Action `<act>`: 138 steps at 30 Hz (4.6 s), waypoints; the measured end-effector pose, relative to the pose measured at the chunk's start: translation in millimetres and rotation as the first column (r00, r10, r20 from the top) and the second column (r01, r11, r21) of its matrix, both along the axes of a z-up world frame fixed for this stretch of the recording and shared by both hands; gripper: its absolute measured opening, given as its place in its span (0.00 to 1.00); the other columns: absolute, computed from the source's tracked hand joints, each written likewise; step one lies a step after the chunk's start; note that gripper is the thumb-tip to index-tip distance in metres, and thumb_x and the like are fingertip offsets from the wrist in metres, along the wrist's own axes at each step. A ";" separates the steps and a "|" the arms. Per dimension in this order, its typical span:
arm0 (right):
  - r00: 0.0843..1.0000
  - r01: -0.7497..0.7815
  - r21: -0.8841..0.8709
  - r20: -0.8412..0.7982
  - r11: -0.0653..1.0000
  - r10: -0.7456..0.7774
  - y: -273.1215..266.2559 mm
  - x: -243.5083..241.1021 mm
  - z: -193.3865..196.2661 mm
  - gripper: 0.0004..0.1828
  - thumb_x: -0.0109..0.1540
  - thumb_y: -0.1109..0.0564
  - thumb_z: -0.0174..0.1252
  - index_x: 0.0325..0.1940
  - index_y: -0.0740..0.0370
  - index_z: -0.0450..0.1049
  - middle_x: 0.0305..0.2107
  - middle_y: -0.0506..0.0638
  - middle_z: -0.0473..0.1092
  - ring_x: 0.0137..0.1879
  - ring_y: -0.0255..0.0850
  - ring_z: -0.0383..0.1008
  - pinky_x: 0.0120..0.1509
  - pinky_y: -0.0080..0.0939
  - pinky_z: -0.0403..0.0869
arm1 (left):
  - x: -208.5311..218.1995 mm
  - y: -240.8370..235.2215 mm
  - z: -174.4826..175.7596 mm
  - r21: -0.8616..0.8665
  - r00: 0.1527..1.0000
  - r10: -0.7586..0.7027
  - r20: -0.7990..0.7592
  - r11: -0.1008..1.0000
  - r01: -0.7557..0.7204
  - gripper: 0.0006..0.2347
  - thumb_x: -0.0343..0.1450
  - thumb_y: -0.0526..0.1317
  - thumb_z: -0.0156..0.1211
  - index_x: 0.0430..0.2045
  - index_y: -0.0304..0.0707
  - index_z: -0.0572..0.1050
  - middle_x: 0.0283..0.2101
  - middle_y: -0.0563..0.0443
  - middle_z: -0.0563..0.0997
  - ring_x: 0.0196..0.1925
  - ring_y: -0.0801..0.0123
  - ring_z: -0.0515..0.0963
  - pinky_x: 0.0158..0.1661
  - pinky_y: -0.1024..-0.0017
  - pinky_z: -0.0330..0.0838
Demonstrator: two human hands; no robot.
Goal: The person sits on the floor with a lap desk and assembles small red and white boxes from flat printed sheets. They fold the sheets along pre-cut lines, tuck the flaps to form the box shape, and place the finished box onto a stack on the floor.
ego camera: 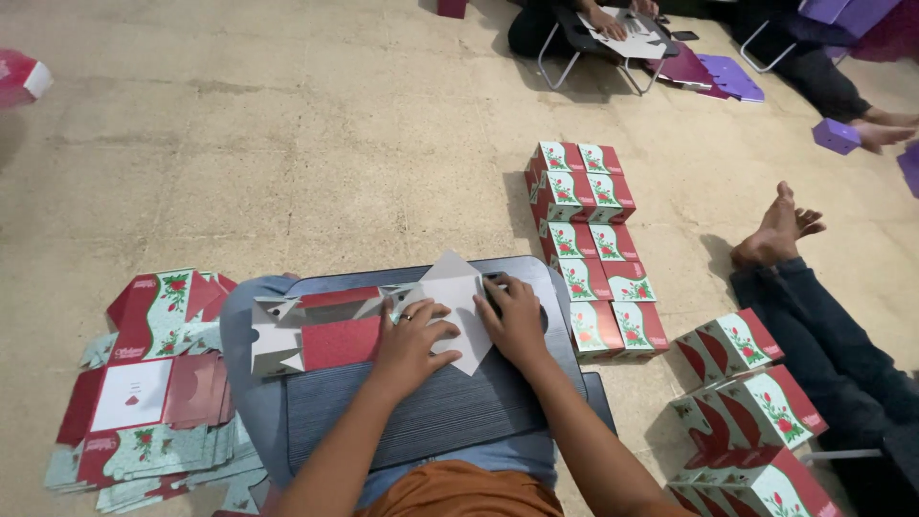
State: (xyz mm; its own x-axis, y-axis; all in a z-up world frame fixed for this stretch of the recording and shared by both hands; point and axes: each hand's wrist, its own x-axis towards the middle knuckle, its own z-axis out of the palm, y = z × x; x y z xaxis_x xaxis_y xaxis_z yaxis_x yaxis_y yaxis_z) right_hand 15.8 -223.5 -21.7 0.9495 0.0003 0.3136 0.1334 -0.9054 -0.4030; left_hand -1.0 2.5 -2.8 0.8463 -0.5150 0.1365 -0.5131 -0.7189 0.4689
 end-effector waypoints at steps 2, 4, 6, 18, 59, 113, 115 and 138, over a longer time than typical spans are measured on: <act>1.000 -0.002 0.034 -0.015 0.999 0.002 5.7 11.6 14.0 0.29 0.66 0.36 0.56 0.65 0.55 0.74 0.55 0.55 0.69 0.63 0.56 0.67 0.63 0.57 0.66 | 3.2 -1.4 -11.9 -0.046 0.998 -0.024 0.065 0.999 0.027 0.13 0.65 0.53 0.67 0.42 0.62 0.78 0.56 0.62 0.74 0.69 0.62 0.64 0.65 0.31 0.45; 0.999 0.005 0.072 -0.039 0.997 -0.002 9.5 18.6 21.1 0.34 0.63 0.38 0.62 0.67 0.58 0.71 0.57 0.59 0.67 0.65 0.60 0.66 0.65 0.60 0.65 | 2.5 -1.6 -17.4 -0.087 0.991 -0.052 0.120 0.994 0.063 0.12 0.65 0.51 0.69 0.40 0.61 0.78 0.54 0.61 0.75 0.67 0.62 0.66 0.64 0.34 0.47; 0.997 -0.013 0.084 -0.076 0.996 0.019 9.3 24.2 24.6 0.32 0.60 0.38 0.65 0.64 0.51 0.74 0.56 0.53 0.67 0.65 0.56 0.64 0.65 0.59 0.61 | 1.4 -3.3 -14.2 -0.171 0.969 -0.087 0.230 0.977 0.128 0.11 0.64 0.51 0.69 0.37 0.57 0.79 0.54 0.59 0.75 0.66 0.61 0.67 0.64 0.40 0.51; 0.970 -0.178 0.008 0.168 0.984 0.175 -9.8 19.8 4.1 0.08 0.58 0.54 0.62 0.38 0.40 0.80 0.45 0.35 0.77 0.59 0.45 0.71 0.59 0.49 0.69 | -16.6 0.6 15.2 -0.679 0.913 0.137 0.384 0.712 0.179 0.09 0.76 0.41 0.49 0.39 0.42 0.79 0.39 0.50 0.82 0.39 0.61 0.85 0.42 0.62 0.79; 0.994 -0.105 -0.155 -0.053 0.982 0.097 36.0 -41.2 9.2 0.12 0.58 0.52 0.61 0.44 0.50 0.83 0.51 0.50 0.68 0.56 0.49 0.66 0.53 0.46 0.69 | -6.9 -32.1 -47.7 -0.740 0.876 -0.229 -0.424 0.645 -0.189 0.22 0.68 0.20 0.51 0.55 0.40 0.76 0.54 0.44 0.77 0.62 0.55 0.74 0.61 0.61 0.69; 0.993 0.082 0.300 -0.101 0.950 -0.054 -13.1 -60.5 -9.0 0.39 0.62 0.51 0.59 0.78 0.48 0.55 0.59 0.55 0.69 0.63 0.53 0.70 0.62 0.53 0.69 | -24.4 -73.4 -74.6 0.187 0.906 0.103 0.410 0.963 -0.194 0.33 0.71 0.55 0.50 0.68 0.31 0.58 0.74 0.34 0.56 0.76 0.48 0.54 0.70 0.54 0.48; 0.993 0.079 0.447 -0.113 0.891 -0.032 -13.6 -61.2 -3.6 0.41 0.62 0.56 0.61 0.78 0.50 0.55 0.65 0.55 0.67 0.66 0.53 0.70 0.65 0.49 0.70 | -25.2 -73.0 -71.3 0.176 0.899 0.106 0.425 0.964 -0.197 0.34 0.71 0.56 0.50 0.69 0.31 0.57 0.74 0.34 0.57 0.75 0.49 0.55 0.70 0.54 0.48; 0.985 0.165 0.963 -0.149 0.213 -0.089 -61.0 19.6 -34.3 0.31 0.58 0.65 0.63 0.67 0.60 0.71 0.56 0.61 0.75 0.58 0.39 0.75 0.61 0.34 0.73 | -42.8 -42.8 95.7 -0.554 0.862 -0.414 0.294 0.660 0.506 0.15 0.75 0.36 0.53 0.57 0.34 0.71 0.56 0.43 0.79 0.59 0.53 0.78 0.57 0.59 0.71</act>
State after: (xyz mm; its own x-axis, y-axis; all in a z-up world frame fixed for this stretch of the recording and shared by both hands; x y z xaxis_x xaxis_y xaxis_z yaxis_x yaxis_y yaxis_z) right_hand 35.3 -284.6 -56.0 0.9183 -0.3894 -0.0712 0.0033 0.1873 -0.9823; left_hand -43.8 -40.4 93.0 0.4733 -0.6047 0.6405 -0.7895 0.0313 0.6129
